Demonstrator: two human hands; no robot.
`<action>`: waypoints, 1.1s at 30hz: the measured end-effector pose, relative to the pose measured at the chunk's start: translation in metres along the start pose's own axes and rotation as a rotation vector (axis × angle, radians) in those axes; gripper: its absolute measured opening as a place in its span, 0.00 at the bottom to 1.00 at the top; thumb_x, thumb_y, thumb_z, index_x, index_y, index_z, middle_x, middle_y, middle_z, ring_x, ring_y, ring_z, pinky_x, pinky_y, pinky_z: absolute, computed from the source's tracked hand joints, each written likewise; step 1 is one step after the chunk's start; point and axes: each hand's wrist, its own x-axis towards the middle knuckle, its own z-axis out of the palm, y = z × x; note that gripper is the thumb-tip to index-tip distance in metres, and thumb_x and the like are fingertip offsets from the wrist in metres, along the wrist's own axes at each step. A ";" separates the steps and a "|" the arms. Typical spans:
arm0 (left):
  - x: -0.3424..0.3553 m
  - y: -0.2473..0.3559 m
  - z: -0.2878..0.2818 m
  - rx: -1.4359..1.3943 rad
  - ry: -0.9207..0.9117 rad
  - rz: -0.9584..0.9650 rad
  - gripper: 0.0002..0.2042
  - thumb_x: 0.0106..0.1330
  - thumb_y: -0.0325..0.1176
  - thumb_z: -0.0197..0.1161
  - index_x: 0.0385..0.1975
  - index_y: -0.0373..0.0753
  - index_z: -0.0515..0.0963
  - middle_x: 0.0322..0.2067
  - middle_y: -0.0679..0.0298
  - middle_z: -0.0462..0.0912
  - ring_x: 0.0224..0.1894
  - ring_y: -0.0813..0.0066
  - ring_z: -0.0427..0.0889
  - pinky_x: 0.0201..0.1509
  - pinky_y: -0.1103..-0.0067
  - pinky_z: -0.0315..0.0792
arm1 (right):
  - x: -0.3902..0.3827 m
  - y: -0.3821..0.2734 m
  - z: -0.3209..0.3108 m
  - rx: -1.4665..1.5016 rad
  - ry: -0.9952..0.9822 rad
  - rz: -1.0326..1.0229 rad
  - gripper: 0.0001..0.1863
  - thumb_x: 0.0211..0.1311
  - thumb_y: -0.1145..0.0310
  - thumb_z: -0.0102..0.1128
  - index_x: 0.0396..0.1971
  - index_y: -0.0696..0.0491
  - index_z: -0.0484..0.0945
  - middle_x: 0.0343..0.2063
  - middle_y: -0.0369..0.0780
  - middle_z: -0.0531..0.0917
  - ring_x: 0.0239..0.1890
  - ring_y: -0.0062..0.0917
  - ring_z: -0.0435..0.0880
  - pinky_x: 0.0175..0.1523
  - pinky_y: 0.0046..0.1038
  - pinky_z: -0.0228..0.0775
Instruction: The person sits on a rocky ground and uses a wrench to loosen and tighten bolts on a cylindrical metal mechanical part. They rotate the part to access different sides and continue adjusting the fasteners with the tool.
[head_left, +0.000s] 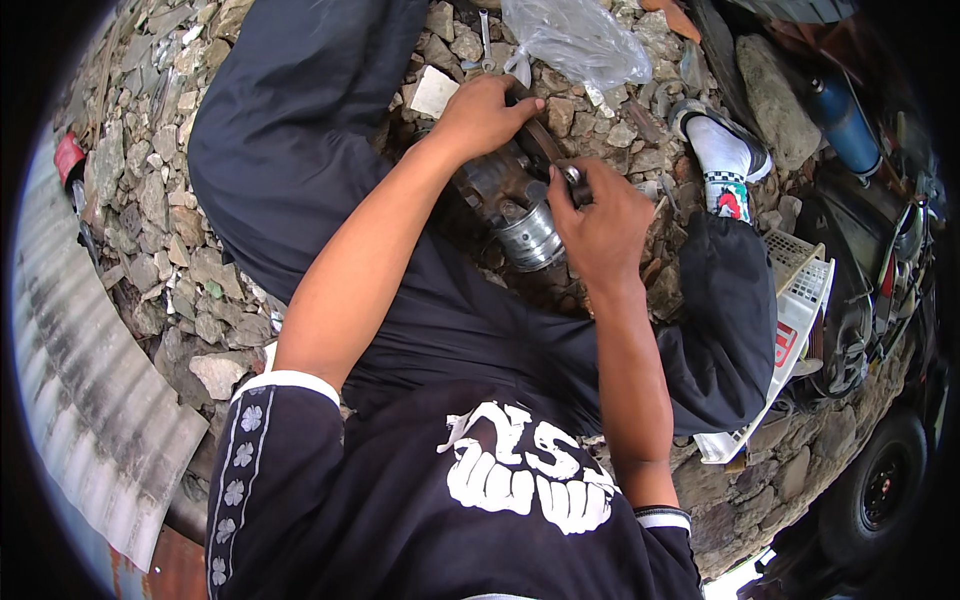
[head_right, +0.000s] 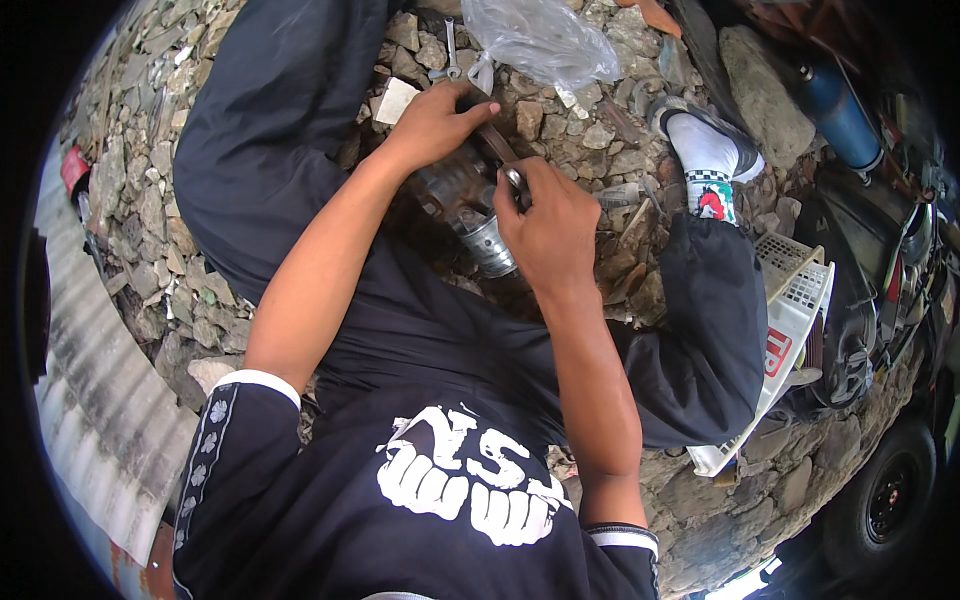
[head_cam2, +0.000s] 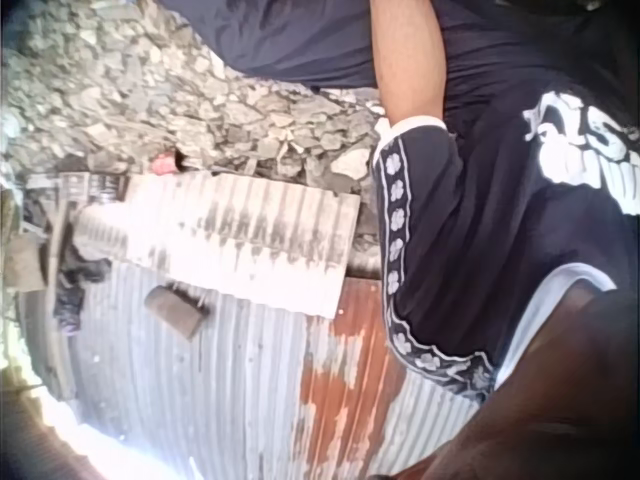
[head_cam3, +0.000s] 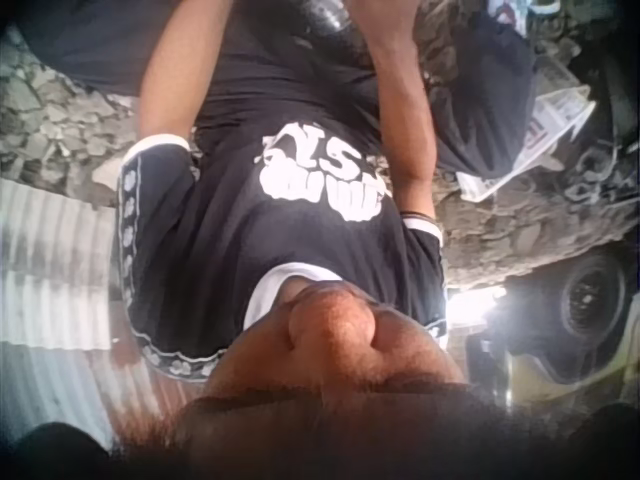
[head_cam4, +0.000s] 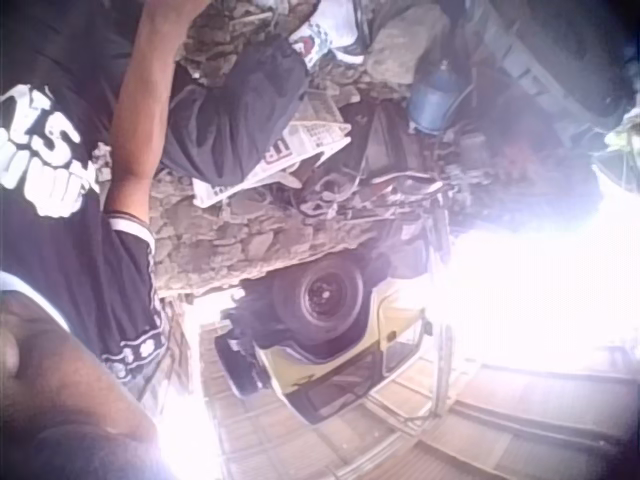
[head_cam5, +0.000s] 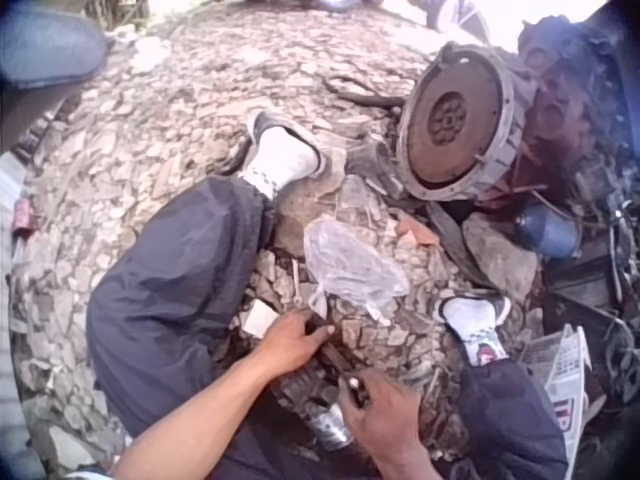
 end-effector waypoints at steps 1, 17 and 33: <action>0.000 -0.001 0.000 0.001 0.005 0.001 0.27 0.65 0.52 0.68 0.41 0.27 0.85 0.42 0.37 0.85 0.52 0.41 0.83 0.59 0.59 0.75 | 0.003 -0.002 -0.001 -0.022 -0.019 -0.003 0.06 0.58 0.73 0.70 0.31 0.57 0.81 0.27 0.46 0.85 0.29 0.45 0.85 0.35 0.39 0.75; 0.003 0.000 -0.004 0.040 -0.054 -0.021 0.28 0.65 0.52 0.67 0.46 0.26 0.84 0.46 0.37 0.85 0.55 0.41 0.82 0.61 0.60 0.74 | 0.032 -0.022 0.012 -0.135 -0.120 0.043 0.10 0.58 0.70 0.69 0.31 0.62 0.82 0.23 0.52 0.84 0.29 0.51 0.85 0.37 0.44 0.76; 0.001 0.000 -0.001 0.034 -0.011 -0.030 0.27 0.67 0.49 0.66 0.51 0.27 0.83 0.50 0.36 0.84 0.58 0.41 0.80 0.64 0.60 0.73 | -0.053 0.026 -0.008 -0.165 -0.167 0.292 0.09 0.58 0.71 0.70 0.34 0.60 0.82 0.27 0.55 0.85 0.33 0.54 0.86 0.41 0.47 0.76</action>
